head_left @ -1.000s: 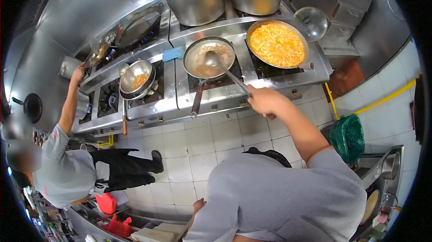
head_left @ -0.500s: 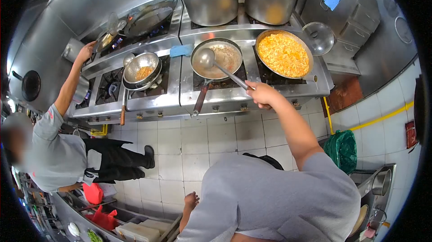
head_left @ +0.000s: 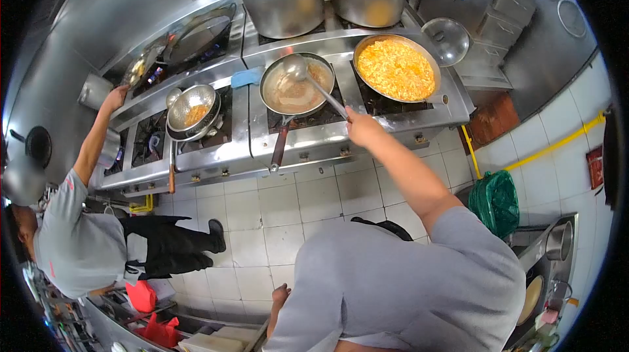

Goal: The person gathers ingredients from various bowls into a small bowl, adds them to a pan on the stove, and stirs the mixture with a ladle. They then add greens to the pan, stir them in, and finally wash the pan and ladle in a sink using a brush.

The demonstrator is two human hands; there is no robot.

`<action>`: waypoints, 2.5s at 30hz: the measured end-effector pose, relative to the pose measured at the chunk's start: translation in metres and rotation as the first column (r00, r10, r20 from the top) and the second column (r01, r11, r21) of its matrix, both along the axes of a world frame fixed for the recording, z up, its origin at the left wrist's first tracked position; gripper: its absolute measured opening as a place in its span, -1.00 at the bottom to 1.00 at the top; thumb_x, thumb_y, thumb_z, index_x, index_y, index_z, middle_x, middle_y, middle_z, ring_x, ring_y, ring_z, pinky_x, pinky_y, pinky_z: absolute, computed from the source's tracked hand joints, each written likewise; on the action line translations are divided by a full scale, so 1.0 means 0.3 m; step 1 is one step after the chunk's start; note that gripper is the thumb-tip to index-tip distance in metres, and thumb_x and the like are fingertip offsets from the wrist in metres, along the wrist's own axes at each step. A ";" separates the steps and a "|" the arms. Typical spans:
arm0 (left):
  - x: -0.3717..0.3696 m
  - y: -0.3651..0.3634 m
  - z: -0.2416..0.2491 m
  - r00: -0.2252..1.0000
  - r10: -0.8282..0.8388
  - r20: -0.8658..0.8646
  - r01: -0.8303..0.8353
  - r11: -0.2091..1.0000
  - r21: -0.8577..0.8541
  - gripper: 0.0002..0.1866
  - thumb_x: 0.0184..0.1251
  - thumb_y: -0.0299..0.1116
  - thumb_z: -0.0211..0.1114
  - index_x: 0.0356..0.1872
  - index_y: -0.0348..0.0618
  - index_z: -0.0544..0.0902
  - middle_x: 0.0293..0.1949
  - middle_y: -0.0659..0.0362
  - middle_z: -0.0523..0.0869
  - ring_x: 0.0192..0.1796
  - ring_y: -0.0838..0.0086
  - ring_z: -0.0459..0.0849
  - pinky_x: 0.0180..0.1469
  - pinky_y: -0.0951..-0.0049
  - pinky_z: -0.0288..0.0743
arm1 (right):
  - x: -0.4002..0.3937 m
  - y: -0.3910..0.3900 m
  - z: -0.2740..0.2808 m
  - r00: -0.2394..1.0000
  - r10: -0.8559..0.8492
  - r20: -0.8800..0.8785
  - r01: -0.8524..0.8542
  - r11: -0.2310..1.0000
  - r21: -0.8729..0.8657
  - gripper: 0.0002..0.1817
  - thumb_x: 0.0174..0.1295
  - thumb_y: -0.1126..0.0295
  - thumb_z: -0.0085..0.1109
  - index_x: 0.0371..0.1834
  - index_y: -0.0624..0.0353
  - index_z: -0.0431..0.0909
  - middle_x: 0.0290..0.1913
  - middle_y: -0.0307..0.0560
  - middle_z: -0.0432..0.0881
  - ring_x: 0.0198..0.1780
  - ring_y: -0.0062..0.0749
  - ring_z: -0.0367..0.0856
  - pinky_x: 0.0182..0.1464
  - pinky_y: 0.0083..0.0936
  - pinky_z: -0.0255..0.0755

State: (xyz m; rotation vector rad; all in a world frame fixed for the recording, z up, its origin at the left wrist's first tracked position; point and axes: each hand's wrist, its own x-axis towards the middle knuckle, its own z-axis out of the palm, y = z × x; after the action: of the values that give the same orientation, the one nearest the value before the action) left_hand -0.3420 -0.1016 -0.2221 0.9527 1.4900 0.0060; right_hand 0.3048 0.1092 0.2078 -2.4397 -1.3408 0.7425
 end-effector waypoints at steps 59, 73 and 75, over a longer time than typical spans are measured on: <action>0.130 0.000 0.267 0.983 0.138 -0.119 -0.134 0.990 0.042 -0.65 0.40 -0.25 0.22 0.11 -0.19 0.55 -0.30 0.19 0.67 -0.43 0.44 0.63 -0.54 0.43 0.31 | -0.150 0.008 -0.093 0.431 -0.143 -0.891 0.392 0.919 0.042 -0.80 0.46 0.23 0.03 -0.11 0.13 0.41 -0.48 -0.26 0.47 -0.61 -0.53 0.46 -0.64 -0.50 0.36; 0.166 -0.055 0.406 0.994 0.025 -0.103 -0.011 0.991 0.135 -0.83 0.45 -0.25 0.17 -0.11 -0.10 0.53 -0.42 0.22 0.58 -0.40 0.44 0.59 -0.46 0.40 0.38 | -0.206 -0.074 -0.031 0.684 -0.194 -0.704 0.356 0.930 0.090 -0.78 0.41 0.29 0.04 -0.12 0.25 0.40 -0.51 -0.19 0.47 -0.64 -0.44 0.49 -0.61 -0.38 0.46; 0.183 -0.018 0.398 0.965 0.263 -0.021 -0.260 0.961 0.092 -0.79 0.44 -0.22 0.19 -0.06 -0.11 0.54 -0.38 0.20 0.62 -0.39 0.42 0.60 -0.41 0.39 0.43 | -0.219 -0.157 0.093 0.634 -0.149 -0.758 0.260 0.965 0.027 -0.81 0.42 0.25 0.08 -0.15 0.13 0.39 -0.51 -0.24 0.46 -0.64 -0.52 0.48 -0.64 -0.46 0.39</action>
State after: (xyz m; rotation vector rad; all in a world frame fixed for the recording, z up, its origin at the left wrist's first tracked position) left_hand -0.2869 -0.1069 -0.1027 0.8226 1.6481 0.2513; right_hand 0.2392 0.0621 0.2357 -1.7648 -0.7220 1.3476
